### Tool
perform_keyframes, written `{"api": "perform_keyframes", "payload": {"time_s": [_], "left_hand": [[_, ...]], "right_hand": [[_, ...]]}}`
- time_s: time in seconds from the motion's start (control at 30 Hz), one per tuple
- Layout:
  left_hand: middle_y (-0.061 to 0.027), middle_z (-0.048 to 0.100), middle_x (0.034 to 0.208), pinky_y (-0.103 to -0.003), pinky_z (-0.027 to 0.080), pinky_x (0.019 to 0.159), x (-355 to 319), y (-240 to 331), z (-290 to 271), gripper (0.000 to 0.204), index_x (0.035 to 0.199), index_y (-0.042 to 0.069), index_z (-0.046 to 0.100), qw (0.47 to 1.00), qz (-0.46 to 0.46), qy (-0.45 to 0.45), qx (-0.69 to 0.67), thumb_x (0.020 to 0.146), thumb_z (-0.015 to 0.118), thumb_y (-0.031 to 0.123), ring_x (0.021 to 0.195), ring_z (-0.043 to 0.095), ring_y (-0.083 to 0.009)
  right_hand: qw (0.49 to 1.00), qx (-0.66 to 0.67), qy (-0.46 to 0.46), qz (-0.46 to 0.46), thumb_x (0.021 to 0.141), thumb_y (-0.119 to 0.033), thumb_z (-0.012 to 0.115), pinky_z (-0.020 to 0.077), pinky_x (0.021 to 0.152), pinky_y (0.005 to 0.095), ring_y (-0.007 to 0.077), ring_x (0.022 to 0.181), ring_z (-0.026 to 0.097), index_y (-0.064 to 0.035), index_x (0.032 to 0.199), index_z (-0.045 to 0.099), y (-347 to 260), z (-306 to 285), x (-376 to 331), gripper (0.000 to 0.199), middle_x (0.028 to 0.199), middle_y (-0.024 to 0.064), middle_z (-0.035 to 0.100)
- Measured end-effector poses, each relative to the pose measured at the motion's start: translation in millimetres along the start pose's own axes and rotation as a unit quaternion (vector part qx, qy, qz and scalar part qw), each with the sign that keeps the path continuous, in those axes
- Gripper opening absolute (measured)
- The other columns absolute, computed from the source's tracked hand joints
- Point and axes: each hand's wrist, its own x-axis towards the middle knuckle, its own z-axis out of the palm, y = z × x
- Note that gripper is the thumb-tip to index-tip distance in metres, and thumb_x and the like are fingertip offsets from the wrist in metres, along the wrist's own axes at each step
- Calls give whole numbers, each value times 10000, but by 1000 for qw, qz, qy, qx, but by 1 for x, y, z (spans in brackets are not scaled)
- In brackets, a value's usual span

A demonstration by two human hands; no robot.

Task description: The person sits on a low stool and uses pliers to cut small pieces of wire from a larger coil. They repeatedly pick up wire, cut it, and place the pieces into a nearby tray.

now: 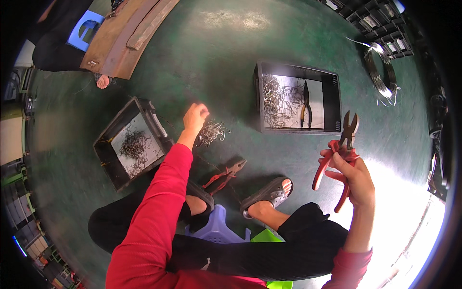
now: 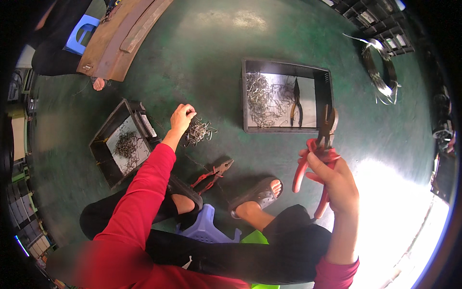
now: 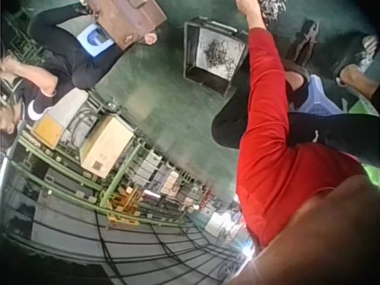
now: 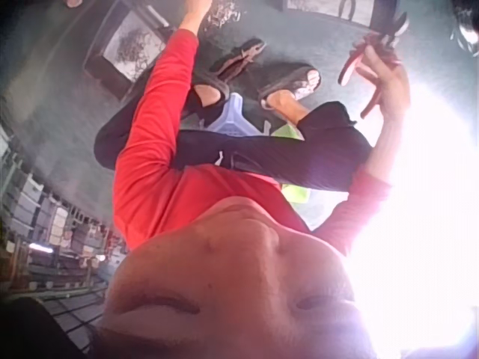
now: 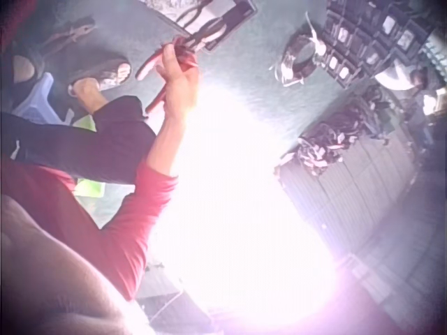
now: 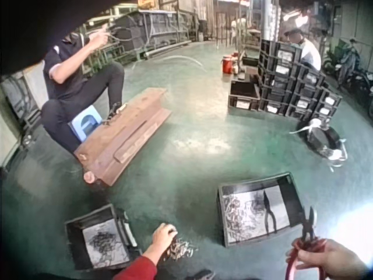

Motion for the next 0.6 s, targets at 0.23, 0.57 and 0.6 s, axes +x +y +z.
{"api": "perform_keyframes", "payload": {"time_s": [0.23,0.57,0.6], "left_hand": [[-73,685,846,-241,485,596,-14,109,-75,122,938,32,553,907,-50,-29,-417,909,605,138,698,676,-139],[-114,704,927,-276,543,787,-122,233,-221,92,891,-9,594,913,278,144,-260,835,627,-75,875,689,-169],[-106,703,884,-274,553,717,-125,239,-228,119,882,3,606,909,304,167,-232,802,661,-66,828,698,-172]], "right_hand": [[995,-12,-98,-9,935,-299,564,453,876,336,180,1088,570,-48,1278,500,-11,25,-9,429,1162,75,610],[974,-103,-153,-134,903,-284,627,420,802,280,88,881,505,-19,1152,548,-14,81,-49,372,954,1,592],[970,-124,-137,-157,897,-290,629,424,804,286,100,881,513,-8,1144,548,-16,82,-52,383,950,14,600]]}}
